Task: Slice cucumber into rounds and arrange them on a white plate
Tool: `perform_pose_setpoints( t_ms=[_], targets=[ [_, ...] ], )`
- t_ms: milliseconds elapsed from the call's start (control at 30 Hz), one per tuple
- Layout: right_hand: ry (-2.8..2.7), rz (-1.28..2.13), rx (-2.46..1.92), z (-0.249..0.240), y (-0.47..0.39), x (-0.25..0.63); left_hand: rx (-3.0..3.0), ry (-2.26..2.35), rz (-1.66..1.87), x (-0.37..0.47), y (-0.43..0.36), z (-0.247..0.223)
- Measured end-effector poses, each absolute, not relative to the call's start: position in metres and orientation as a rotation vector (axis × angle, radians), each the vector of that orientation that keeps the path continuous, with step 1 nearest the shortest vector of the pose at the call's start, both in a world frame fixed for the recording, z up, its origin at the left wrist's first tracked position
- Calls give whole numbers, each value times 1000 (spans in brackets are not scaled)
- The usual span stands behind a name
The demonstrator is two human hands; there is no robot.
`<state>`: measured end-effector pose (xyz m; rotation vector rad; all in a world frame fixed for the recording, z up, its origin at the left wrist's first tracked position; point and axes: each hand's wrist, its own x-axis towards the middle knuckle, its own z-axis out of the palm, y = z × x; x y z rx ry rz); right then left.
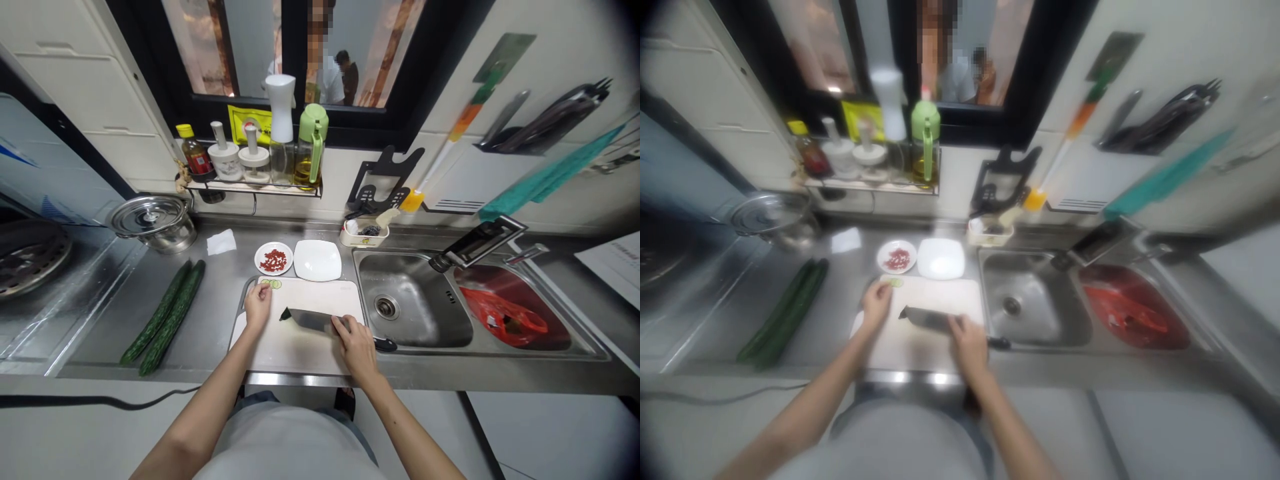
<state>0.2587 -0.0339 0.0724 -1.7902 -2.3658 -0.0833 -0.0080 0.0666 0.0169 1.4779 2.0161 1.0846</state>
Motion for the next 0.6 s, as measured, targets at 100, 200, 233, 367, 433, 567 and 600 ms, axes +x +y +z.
perform_pose_setpoints(
  t_ms=[100,200,233,367,433,567,600],
  targets=[
    [-2322,-30,-1788,74,-32,257,1484,1957,1093,-3,46,18],
    [-2250,55,-1797,79,-29,254,1526,1900,1115,3,27,19],
    [-2220,96,-1796,81,-28,252,1552,1871,1120,5,22,20],
    [-2066,330,-1741,89,-22,243,1664,1730,1124,11,8,19],
    [-2023,430,-1733,92,-19,238,1715,1671,1124,13,5,17],
    [-2066,545,-1842,97,-14,226,1787,1611,1133,16,3,10],
    [-2098,577,-1868,99,-13,223,1796,1604,1139,16,3,9]
  ],
)
